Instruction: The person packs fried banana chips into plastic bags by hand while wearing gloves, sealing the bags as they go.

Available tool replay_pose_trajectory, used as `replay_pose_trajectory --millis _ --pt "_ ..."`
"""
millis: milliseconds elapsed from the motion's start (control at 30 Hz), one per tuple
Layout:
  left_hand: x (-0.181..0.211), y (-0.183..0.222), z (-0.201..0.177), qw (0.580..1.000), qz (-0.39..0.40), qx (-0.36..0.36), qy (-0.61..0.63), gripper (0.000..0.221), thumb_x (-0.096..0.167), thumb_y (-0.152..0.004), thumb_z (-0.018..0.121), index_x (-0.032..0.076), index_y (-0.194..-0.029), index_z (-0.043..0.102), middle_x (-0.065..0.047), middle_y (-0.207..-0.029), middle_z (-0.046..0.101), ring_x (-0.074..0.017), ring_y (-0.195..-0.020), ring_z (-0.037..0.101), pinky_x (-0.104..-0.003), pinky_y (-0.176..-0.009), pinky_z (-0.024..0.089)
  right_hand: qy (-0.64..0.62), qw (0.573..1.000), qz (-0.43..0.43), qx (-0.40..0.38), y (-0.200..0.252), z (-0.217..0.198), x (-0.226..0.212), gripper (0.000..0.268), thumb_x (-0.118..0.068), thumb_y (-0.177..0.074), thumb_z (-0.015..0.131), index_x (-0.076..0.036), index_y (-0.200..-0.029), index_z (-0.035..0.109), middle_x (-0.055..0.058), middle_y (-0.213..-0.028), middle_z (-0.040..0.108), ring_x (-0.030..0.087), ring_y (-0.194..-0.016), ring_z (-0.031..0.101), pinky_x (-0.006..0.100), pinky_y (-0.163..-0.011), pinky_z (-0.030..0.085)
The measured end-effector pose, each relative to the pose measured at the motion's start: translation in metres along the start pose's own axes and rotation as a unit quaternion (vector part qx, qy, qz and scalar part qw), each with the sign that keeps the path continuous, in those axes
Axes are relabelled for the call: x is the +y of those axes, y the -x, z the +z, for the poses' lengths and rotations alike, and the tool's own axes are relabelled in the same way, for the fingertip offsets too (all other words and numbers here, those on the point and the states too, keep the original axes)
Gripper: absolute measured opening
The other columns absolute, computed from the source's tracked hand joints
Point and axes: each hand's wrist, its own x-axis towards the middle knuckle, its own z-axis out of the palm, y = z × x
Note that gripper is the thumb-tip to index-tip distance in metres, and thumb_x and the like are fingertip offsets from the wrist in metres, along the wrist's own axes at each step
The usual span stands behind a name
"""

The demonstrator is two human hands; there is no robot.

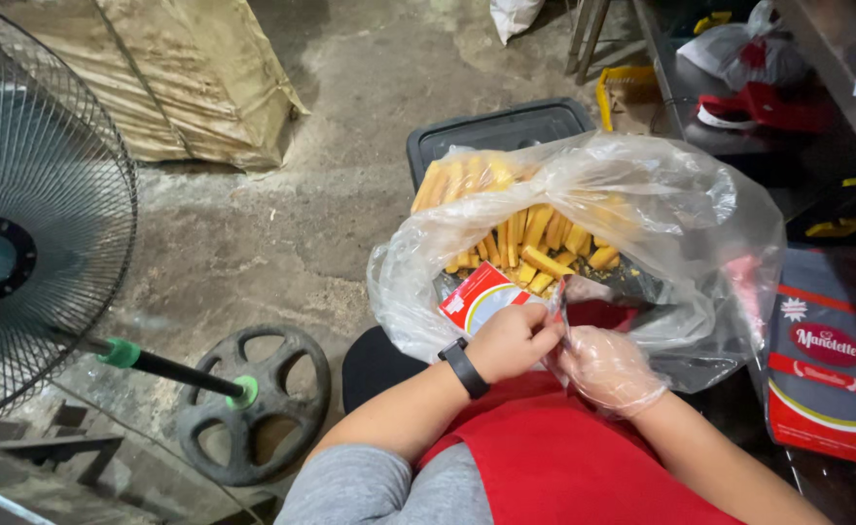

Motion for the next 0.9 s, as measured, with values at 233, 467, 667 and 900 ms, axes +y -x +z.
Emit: replay_pose_trajectory --millis 233,467,667,900 --pt "0.001 0.004 0.0 0.978 0.16 -0.015 -0.132 0.026 0.026 -0.097 0.057 0.005 -0.083 0.066 -0.02 -0.082 0.066 -0.0414 -0.079 0.065 -0.05 -0.072 0.052 0.0 0.996 0.067 -0.061 -0.015 -0.008 0.0 0.02 -0.031 -0.087 0.061 -0.014 -0.092 0.071 0.016 -0.09 0.074 0.039 -0.084 0.071 0.054 -0.077 0.055" --pt "-0.007 -0.006 -0.004 0.979 0.091 0.015 -0.181 0.029 0.026 -0.093 0.06 0.003 -0.077 0.066 -0.022 -0.078 0.066 -0.0419 -0.075 0.064 -0.052 -0.067 0.049 0.143 0.979 0.141 0.026 -0.061 -0.064 0.018 0.025 -0.034 -0.093 0.062 -0.013 -0.096 0.077 0.019 -0.1 0.074 0.041 -0.092 0.071 0.054 -0.081 0.056" --pt "-0.013 -0.015 -0.015 0.996 -0.035 0.072 0.045 0.032 0.025 -0.098 0.054 0.004 -0.076 0.064 -0.016 -0.068 0.067 -0.0332 -0.064 0.069 -0.041 -0.063 0.054 -0.048 0.961 -0.074 0.262 0.0 -0.081 -0.064 0.036 -0.029 -0.09 0.071 -0.005 -0.116 0.071 0.017 -0.094 0.07 0.04 -0.085 0.068 0.051 -0.076 0.055" --pt "-0.018 -0.001 0.005 0.988 0.115 0.091 -0.04 0.017 0.018 -0.091 0.062 0.002 -0.085 0.062 -0.019 -0.08 0.064 -0.0356 -0.075 0.065 -0.043 -0.068 0.052 -0.094 0.994 -0.052 0.036 -0.017 -0.059 -0.06 0.021 -0.026 -0.092 0.071 -0.008 -0.084 0.072 0.02 -0.089 0.067 0.04 -0.092 0.064 0.048 -0.083 0.051"
